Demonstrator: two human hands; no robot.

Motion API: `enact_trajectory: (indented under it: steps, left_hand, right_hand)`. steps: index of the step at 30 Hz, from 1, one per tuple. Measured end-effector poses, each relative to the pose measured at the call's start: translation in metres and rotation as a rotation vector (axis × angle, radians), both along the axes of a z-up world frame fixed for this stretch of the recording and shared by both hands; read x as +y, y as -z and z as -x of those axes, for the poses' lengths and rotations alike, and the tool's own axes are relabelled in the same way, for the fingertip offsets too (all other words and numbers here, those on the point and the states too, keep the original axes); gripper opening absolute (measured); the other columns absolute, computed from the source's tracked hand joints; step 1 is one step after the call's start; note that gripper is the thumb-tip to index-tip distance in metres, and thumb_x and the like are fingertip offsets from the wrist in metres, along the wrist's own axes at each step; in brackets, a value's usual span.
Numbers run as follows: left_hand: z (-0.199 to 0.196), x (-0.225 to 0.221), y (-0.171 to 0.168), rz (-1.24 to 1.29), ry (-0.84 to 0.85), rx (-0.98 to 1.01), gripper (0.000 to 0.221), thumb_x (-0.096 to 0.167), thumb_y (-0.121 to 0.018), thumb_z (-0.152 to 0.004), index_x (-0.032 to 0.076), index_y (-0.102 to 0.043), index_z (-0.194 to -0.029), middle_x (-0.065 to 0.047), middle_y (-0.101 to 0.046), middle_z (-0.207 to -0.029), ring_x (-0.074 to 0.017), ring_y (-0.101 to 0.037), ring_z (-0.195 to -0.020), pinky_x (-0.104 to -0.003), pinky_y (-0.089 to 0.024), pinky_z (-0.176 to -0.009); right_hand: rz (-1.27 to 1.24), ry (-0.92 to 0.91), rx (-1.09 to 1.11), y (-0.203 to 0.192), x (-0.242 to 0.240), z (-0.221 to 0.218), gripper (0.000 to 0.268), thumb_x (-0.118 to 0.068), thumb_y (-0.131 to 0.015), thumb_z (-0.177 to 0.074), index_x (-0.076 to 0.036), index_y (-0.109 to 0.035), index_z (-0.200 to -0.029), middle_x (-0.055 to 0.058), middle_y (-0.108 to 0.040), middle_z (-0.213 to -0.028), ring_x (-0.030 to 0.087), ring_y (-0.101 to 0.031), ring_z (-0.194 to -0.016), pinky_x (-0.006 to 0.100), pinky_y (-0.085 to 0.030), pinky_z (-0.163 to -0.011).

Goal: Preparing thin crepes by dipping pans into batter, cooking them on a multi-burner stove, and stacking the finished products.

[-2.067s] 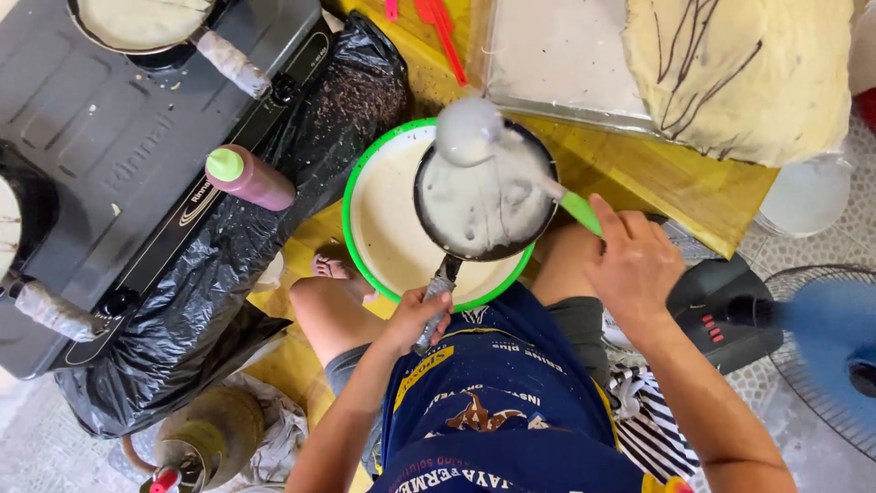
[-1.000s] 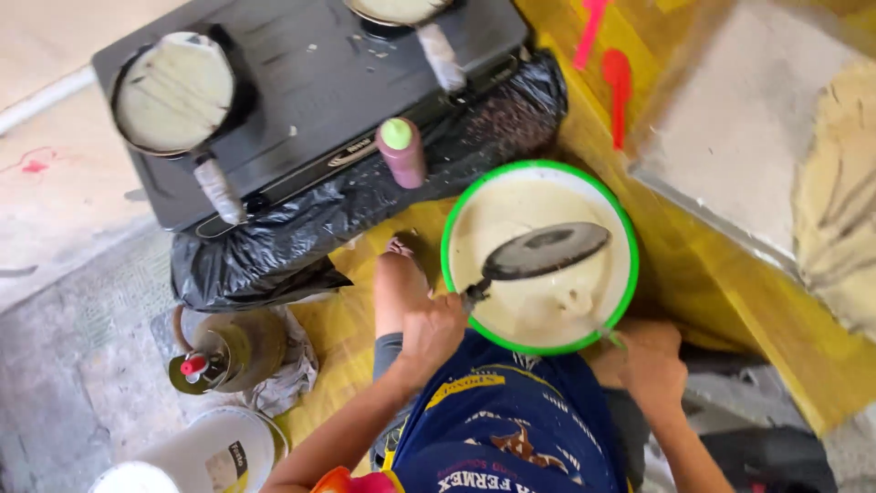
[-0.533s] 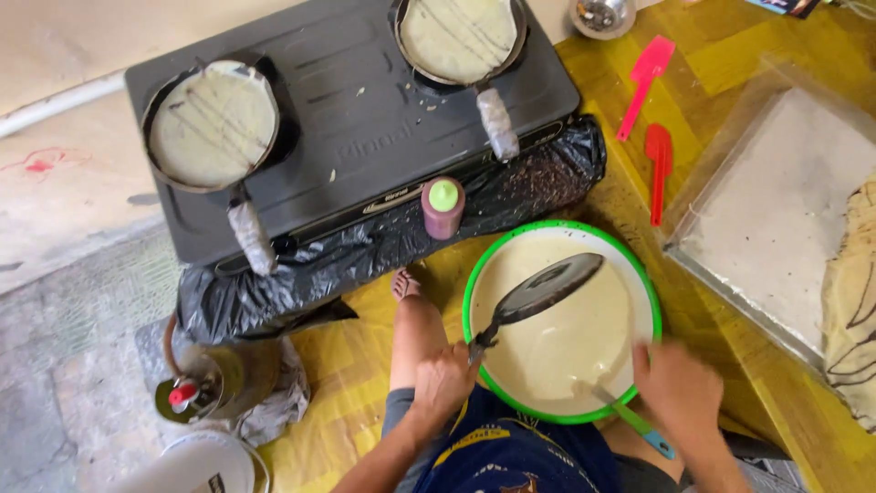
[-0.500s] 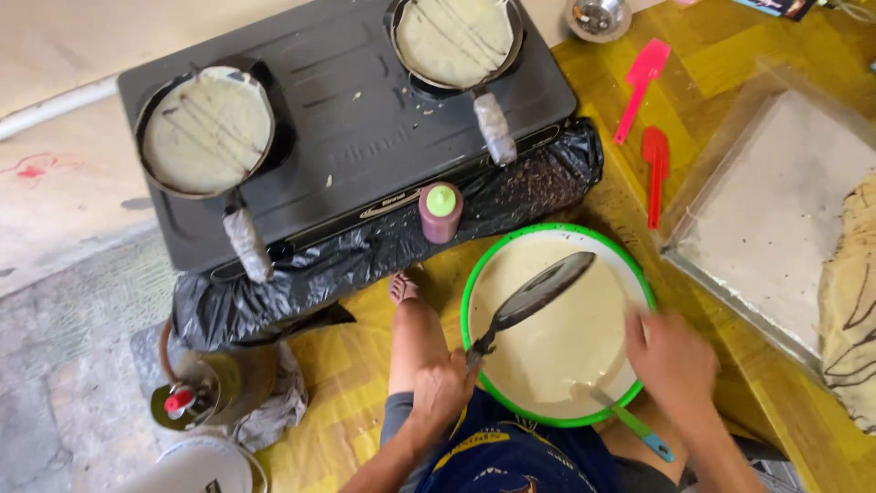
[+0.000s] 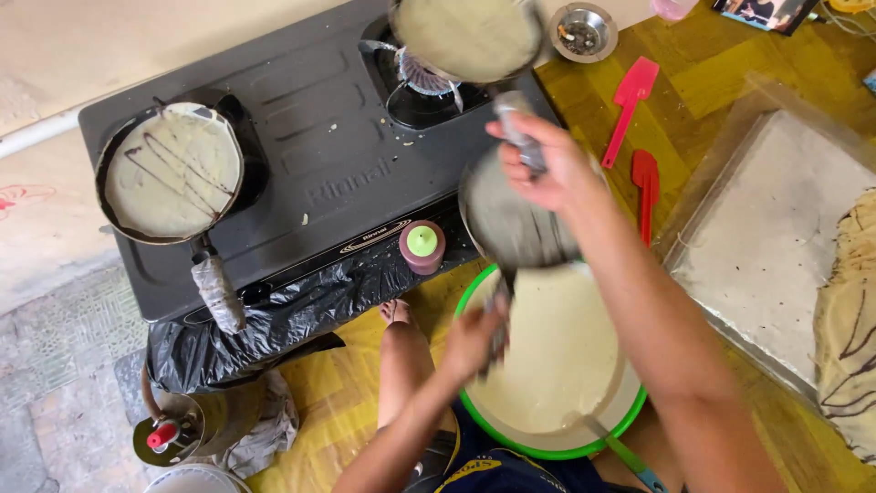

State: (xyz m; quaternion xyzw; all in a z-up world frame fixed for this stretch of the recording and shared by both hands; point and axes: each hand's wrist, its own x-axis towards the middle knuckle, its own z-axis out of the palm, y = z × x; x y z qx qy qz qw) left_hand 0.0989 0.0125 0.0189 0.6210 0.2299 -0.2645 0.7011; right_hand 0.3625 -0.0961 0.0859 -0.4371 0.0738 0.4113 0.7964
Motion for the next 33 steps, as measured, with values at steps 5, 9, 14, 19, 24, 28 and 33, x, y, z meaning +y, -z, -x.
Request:
enact_trajectory:
  steps: [5, 9, 14, 19, 24, 28, 33]
  left_hand:
    - [-0.145, 0.007, 0.007, 0.163, -0.612, -0.306, 0.042, 0.038, -0.059, -0.100, 0.002, -0.059, -0.078, -0.016, -0.060, -0.052, -0.0245, -0.059, -0.035, -0.035, -0.046, -0.032]
    - [-0.204, 0.029, 0.009, 0.095, -0.668, -0.247, 0.049, 0.050, -0.059, -0.094, 0.004, -0.061, -0.077, -0.012, -0.061, -0.056, -0.0185, -0.051, -0.036, -0.032, -0.037, -0.031]
    - [-0.230, 0.026, 0.031, 0.144, -0.733, -0.164, 0.047, 0.051, -0.070, -0.083, 0.004, -0.068, -0.082, -0.011, -0.062, -0.060, -0.0204, -0.052, -0.041, -0.033, -0.040, -0.037]
    - [-0.207, 0.025, -0.018, 0.080, -0.602, -0.122, 0.057, 0.064, -0.054, -0.079, 0.010, -0.070, -0.085, -0.007, -0.066, -0.069, -0.0191, -0.056, -0.048, -0.028, -0.042, -0.042]
    - [-0.185, -0.010, -0.051, 0.425, -0.910, -0.077, 0.093, 0.071, -0.058, -0.021, 0.004, -0.070, -0.084, -0.008, -0.070, -0.074, -0.0200, -0.068, -0.067, -0.027, -0.051, -0.060]
    - [-0.113, -0.053, -0.010, 0.813, -0.606, -0.073, 0.103, 0.067, -0.072, -0.042, -0.001, -0.067, -0.118, -0.015, -0.073, -0.113, -0.0293, -0.072, -0.103, -0.038, -0.056, -0.088]
    - [-0.016, -0.069, 0.074, 0.747, -0.292, 0.237, 0.129, 0.103, -0.025, -0.079, -0.007, -0.062, -0.133, -0.026, -0.072, -0.115, -0.0387, -0.069, -0.107, -0.057, -0.051, -0.095]
  right_hand:
    - [0.108, 0.199, -0.227, -0.046, -0.135, 0.066, 0.045, -0.040, -0.053, -0.098, -0.014, -0.068, -0.130, 0.000, -0.036, -0.058, 0.012, -0.037, -0.043, 0.024, -0.028, -0.042]
    - [0.081, 0.203, -0.293, -0.030, -0.240, 0.156, 0.048, -0.028, -0.060, -0.096, -0.001, -0.058, -0.136, 0.004, -0.055, -0.061, 0.013, -0.044, -0.045, 0.026, -0.031, -0.044]
    - [0.268, 0.407, -0.097, 0.033, -0.316, 0.291, 0.053, -0.024, -0.061, -0.090, 0.007, -0.059, -0.133, 0.010, -0.048, -0.065, 0.015, -0.041, -0.050, 0.025, -0.031, -0.045]
    - [0.061, 0.615, 0.194, 0.058, -0.347, 0.389, 0.062, -0.014, -0.068, -0.085, 0.004, -0.056, -0.143, 0.011, -0.067, -0.103, 0.012, -0.056, -0.073, 0.025, -0.042, -0.056]
    - [0.171, 0.843, 0.138, 0.029, -0.406, 0.407, 0.059, -0.007, -0.068, -0.083, 0.004, -0.058, -0.139, 0.008, -0.065, -0.093, 0.006, -0.041, -0.052, 0.020, -0.026, -0.038]
    - [1.679, 0.701, -0.245, 0.050, -0.465, 0.400, 0.049, -0.010, -0.066, -0.088, -0.008, -0.053, -0.135, 0.011, -0.058, -0.092, 0.028, -0.056, -0.071, 0.043, -0.043, -0.052]
    - [2.702, 0.367, -0.804, 0.117, -0.524, 0.396, 0.055, -0.003, -0.062, -0.100, -0.006, -0.053, -0.154, 0.010, -0.062, -0.102, 0.028, -0.057, -0.071, 0.038, -0.041, -0.048]
